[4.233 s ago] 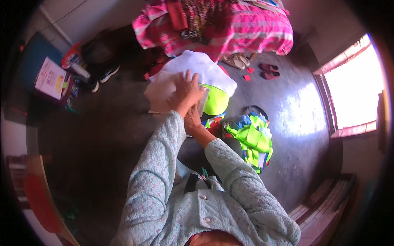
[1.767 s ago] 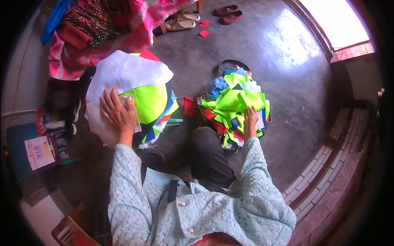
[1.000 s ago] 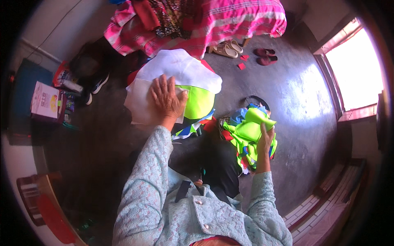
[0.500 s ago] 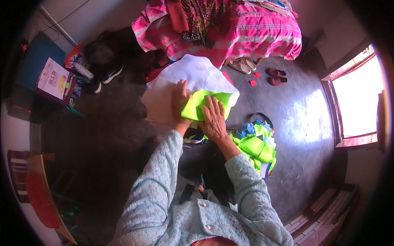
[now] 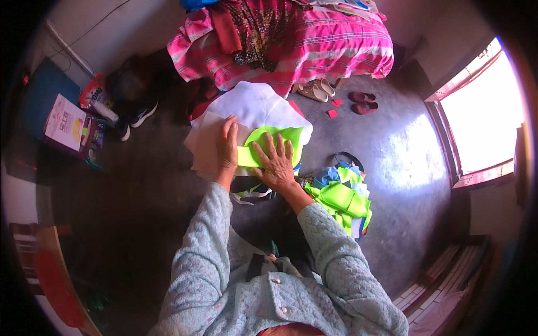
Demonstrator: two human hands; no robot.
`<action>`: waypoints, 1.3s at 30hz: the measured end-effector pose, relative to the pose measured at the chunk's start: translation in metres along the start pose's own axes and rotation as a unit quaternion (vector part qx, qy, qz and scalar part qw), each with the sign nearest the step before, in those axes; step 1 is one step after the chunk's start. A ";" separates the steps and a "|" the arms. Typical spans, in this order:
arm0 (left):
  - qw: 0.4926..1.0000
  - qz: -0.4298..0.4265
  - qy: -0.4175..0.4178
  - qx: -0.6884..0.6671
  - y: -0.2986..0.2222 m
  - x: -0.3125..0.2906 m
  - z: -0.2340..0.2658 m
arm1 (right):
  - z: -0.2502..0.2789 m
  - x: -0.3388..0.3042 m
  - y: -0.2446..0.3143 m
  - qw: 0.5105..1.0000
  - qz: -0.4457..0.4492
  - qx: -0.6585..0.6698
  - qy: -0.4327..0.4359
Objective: The person sits on the floor and sorts colorful fabric pieces from a pile into a separate stack. They pick up individual pieces, inspect them, and place them on top of a growing pile.
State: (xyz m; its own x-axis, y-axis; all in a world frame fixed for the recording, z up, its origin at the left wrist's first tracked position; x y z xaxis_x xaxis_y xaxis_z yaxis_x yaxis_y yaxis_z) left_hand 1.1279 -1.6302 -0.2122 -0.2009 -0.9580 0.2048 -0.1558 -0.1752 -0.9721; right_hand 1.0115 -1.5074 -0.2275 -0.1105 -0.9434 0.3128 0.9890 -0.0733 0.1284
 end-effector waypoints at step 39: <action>0.748 -0.332 0.254 0.516 0.010 -0.009 -0.059 | -0.113 -0.368 -0.196 0.473 -0.694 0.539 -0.070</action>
State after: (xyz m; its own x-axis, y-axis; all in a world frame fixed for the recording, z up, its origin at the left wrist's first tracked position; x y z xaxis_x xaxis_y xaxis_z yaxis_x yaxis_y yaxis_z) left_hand 1.0705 -1.6103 -0.2174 -0.7925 -0.4179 0.4443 0.3924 -0.9069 -0.1531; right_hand 0.8697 -1.1821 -0.4746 -0.6593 -0.1934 -0.7266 -0.6612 -0.3111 0.6827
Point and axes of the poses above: each hand's wrist, its own x-axis towards the middle knuckle, its own z-axis out of the back of the hand, y = z × x, the point moved 1 cm from there along x, towards the middle knuckle, and after that the axes turned 7 degrees about -x, right-handed, at the moved point
